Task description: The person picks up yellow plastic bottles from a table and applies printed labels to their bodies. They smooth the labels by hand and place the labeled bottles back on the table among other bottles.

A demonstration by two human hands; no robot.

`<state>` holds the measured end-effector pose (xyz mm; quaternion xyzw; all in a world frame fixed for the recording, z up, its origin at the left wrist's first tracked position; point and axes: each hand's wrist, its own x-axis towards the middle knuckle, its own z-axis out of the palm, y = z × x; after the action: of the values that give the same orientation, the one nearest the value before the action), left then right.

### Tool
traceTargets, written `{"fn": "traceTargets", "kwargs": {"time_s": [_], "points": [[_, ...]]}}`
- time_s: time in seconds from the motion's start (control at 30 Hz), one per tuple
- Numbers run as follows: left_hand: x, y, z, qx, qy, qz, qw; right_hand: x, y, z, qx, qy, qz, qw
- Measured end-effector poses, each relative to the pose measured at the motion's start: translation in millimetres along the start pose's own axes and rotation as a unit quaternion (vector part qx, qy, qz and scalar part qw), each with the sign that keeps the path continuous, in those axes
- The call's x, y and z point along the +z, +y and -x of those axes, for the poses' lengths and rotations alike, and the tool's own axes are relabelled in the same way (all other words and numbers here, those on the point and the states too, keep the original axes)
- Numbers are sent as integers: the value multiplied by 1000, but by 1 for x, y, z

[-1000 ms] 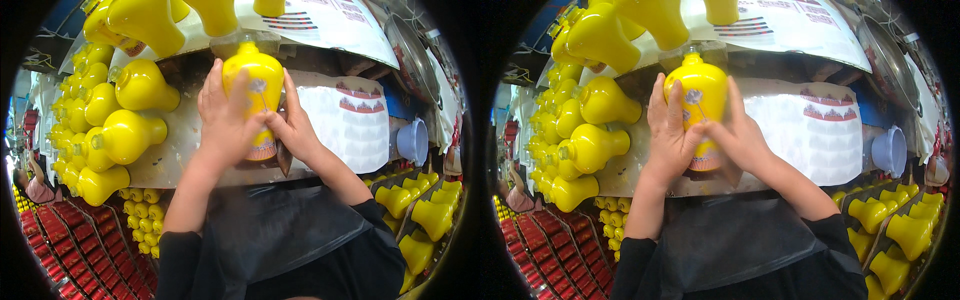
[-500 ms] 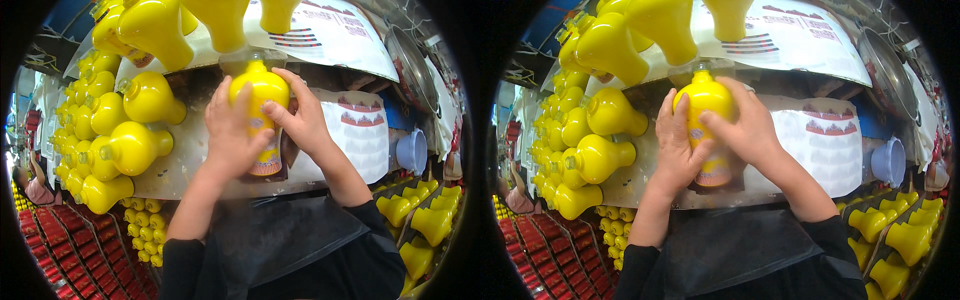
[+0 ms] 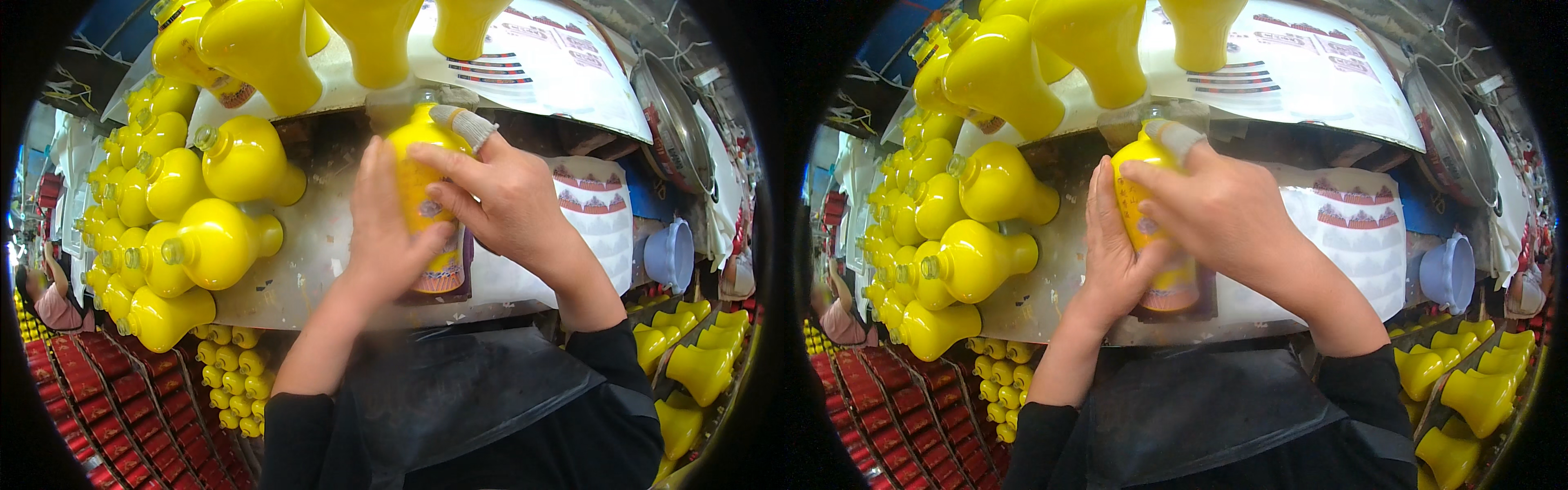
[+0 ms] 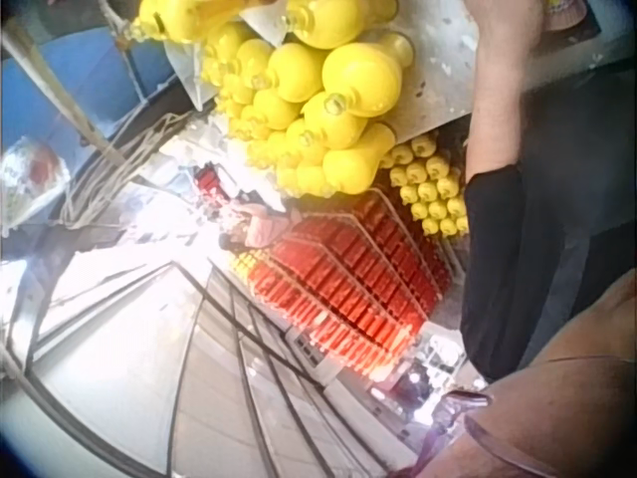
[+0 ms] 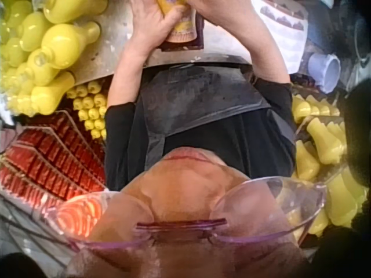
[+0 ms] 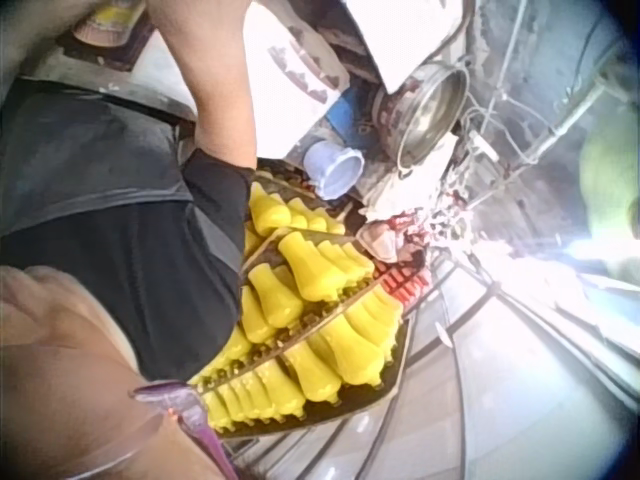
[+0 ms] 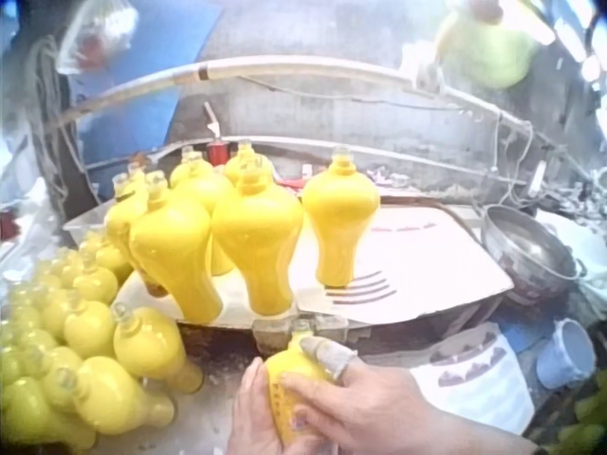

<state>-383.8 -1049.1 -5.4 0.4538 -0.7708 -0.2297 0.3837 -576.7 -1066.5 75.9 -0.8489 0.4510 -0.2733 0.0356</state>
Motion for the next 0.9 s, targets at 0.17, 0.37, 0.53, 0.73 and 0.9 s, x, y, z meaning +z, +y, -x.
{"fn": "traceTargets", "kwargs": {"time_s": [0.17,0.37,0.53,0.73,0.9], "points": [[-1,-5,-2,16,-6,-6,1000,2,1,0,62,25,-7,998],[8,-10,9,-54,41,247,967,14,13,33,215,-16,-251,944],[11,-8,18,-87,27,212,973,36,10,58,250,-19,-308,918],[11,-10,15,-46,27,155,986,36,16,59,259,-34,-361,895],[11,2,21,-108,43,265,957,37,5,60,248,-13,-308,918]]}}
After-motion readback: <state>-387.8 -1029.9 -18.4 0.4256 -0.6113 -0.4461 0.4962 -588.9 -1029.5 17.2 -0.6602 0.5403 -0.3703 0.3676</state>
